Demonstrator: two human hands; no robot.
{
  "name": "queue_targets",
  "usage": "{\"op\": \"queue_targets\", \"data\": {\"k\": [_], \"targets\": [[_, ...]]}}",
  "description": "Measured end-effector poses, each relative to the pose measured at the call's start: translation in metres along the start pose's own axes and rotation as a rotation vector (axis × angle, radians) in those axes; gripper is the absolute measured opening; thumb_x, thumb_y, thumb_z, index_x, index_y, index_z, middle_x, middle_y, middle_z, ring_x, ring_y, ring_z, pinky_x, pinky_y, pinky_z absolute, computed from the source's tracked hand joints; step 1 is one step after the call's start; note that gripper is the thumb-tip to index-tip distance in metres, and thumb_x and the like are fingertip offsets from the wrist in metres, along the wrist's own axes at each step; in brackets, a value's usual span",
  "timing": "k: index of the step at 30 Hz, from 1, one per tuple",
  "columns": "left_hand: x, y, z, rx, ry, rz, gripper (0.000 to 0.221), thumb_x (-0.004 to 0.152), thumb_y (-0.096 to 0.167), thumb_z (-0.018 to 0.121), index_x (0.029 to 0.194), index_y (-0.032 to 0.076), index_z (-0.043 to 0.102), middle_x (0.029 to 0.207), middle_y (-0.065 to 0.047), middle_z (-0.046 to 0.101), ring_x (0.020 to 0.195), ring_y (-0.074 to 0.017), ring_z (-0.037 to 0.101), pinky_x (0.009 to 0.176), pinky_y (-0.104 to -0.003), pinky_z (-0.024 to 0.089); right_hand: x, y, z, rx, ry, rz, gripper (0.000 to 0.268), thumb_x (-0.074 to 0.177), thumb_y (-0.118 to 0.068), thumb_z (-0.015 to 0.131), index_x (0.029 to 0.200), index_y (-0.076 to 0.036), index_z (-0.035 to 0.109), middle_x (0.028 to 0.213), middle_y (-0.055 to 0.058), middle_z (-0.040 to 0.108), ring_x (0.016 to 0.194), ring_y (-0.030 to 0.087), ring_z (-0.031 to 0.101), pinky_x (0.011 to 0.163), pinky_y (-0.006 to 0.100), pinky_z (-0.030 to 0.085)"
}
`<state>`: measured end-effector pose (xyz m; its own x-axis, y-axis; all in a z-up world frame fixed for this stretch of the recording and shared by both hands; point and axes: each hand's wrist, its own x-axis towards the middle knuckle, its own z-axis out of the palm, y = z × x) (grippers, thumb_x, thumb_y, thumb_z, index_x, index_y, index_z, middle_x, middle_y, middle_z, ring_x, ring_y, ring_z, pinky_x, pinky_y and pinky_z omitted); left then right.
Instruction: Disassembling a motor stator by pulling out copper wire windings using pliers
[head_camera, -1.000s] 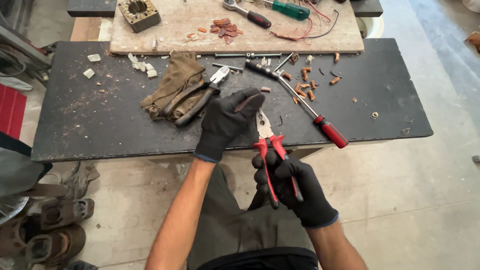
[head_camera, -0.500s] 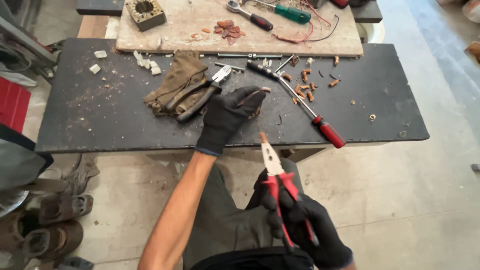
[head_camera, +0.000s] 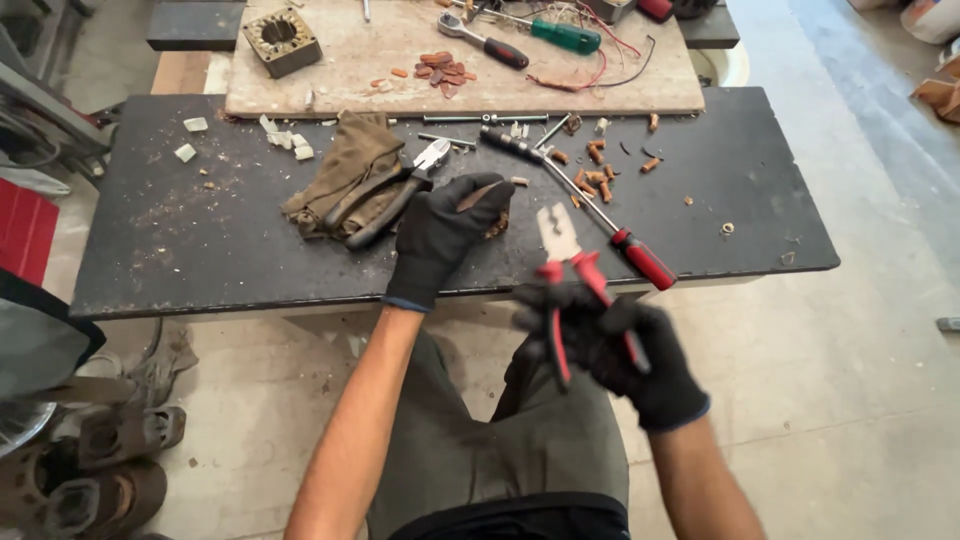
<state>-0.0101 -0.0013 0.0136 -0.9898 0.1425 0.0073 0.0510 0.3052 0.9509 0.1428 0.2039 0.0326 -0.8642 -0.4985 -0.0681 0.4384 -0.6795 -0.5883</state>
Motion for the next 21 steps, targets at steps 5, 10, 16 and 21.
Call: {"op": "queue_targets", "data": {"k": [5,10,16,21], "targets": [[-0.003,0.002,0.004,-0.05,0.012,0.071,0.028,0.087,0.048,0.08,0.107,0.029,0.079,0.09,-0.006,0.08,0.098,-0.0255,0.076,0.094,-0.034,0.058,0.008,0.033,0.012,0.111,0.019,0.043,0.066,0.07,-0.016,0.05,0.131,0.005,0.061,0.133,0.037,0.062,0.115,0.056,0.064,0.093,0.059,0.056],[-0.003,0.001,0.005,-0.026,0.03,0.096,0.027,0.087,0.049,0.08,0.108,0.032,0.079,0.089,-0.006,0.08,0.098,-0.0251,0.075,0.094,-0.034,0.058,0.016,0.036,-0.009,0.12,0.036,0.074,0.066,0.07,-0.016,0.051,0.131,0.005,0.061,0.138,0.036,0.059,0.117,0.056,0.063,0.094,0.061,0.055],[-0.008,0.001,0.002,0.009,0.063,0.158,0.027,0.086,0.048,0.081,0.107,0.032,0.079,0.085,-0.008,0.079,0.095,-0.0262,0.075,0.091,-0.032,0.06,0.019,0.033,-0.022,0.235,0.019,0.097,0.06,0.073,-0.014,0.049,0.128,0.008,0.061,0.13,0.044,0.059,0.103,0.062,0.066,0.084,0.063,0.059],[-0.011,0.003,0.002,0.053,0.099,0.256,0.027,0.088,0.045,0.08,0.108,0.027,0.079,0.082,-0.014,0.078,0.09,-0.0306,0.076,0.086,-0.038,0.061,0.026,0.035,-0.029,0.232,0.566,0.183,0.046,0.07,-0.018,0.052,0.11,-0.005,0.07,0.075,0.032,0.066,0.053,0.052,0.068,0.021,0.039,0.036]]}}
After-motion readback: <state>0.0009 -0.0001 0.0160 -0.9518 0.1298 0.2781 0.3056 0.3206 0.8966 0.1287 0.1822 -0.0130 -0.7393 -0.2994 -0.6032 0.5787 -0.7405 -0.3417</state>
